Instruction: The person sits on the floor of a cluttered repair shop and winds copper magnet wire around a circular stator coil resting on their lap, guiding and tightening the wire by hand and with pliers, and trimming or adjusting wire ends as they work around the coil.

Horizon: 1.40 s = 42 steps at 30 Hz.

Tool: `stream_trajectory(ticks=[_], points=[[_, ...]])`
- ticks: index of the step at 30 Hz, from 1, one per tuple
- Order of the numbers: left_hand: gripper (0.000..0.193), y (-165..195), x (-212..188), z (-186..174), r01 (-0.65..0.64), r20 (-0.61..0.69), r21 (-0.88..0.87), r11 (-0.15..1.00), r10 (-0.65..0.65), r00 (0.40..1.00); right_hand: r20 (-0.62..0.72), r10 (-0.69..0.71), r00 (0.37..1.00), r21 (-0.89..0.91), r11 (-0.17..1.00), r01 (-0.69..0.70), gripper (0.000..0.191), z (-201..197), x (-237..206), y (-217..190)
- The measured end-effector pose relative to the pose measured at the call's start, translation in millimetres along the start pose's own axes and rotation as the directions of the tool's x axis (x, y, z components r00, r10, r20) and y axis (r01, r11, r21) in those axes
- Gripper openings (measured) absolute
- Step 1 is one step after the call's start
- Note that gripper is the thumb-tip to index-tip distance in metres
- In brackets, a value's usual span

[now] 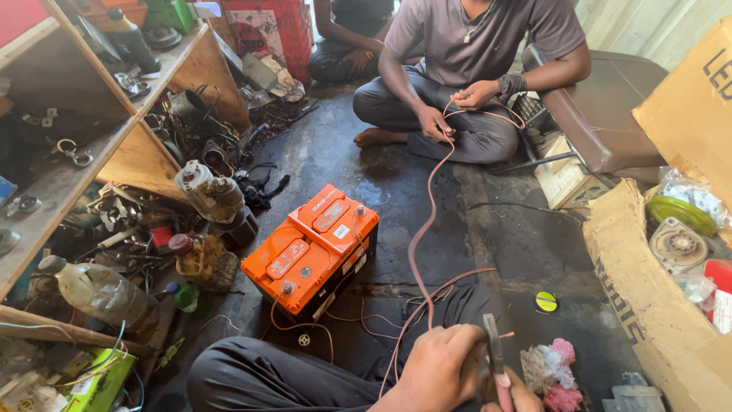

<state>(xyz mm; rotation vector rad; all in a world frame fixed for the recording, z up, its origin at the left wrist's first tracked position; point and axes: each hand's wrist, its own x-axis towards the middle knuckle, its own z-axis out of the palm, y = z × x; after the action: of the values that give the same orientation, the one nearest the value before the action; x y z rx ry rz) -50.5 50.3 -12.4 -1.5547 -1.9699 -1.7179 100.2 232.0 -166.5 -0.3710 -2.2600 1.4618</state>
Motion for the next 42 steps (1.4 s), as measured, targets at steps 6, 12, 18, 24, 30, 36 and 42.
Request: stream_trajectory(ticks=[6,12,18,24,30,36,42], points=[[0.008,7,8,-9,0.492,0.225,-0.348,0.798,-0.438,0.87,0.114,-0.33,0.937,-0.272,0.897,0.349,0.045,-14,23,-13],[0.009,3,5,-11,0.156,0.036,-0.221,0.963,-0.152,0.988,0.08,0.07,0.994,0.081,0.994,-0.077,0.052,15,7,3],[0.014,-7,-1,-7,-0.138,0.182,0.183,0.973,0.104,0.978,-0.068,0.471,0.879,0.559,0.748,-0.358,0.047,41,3,11],[0.024,-13,-8,-22,0.272,0.171,-0.164,0.948,-0.245,0.954,0.09,0.551,0.83,0.894,0.322,-0.311,0.042,8,12,0],[0.048,-26,1,-27,0.733,0.593,-0.481,0.481,-0.436,0.676,0.106,0.169,0.98,0.578,0.791,-0.199,0.064,14,15,-14],[0.039,-9,14,-20,0.291,0.149,-0.836,0.465,-0.317,0.937,0.195,0.208,0.958,0.82,0.501,-0.276,0.056,63,5,0],[0.055,19,17,-13,0.257,0.104,-0.432,0.864,-0.235,0.966,-0.174,-0.062,0.983,0.285,0.952,0.111,0.047,69,8,-19]])
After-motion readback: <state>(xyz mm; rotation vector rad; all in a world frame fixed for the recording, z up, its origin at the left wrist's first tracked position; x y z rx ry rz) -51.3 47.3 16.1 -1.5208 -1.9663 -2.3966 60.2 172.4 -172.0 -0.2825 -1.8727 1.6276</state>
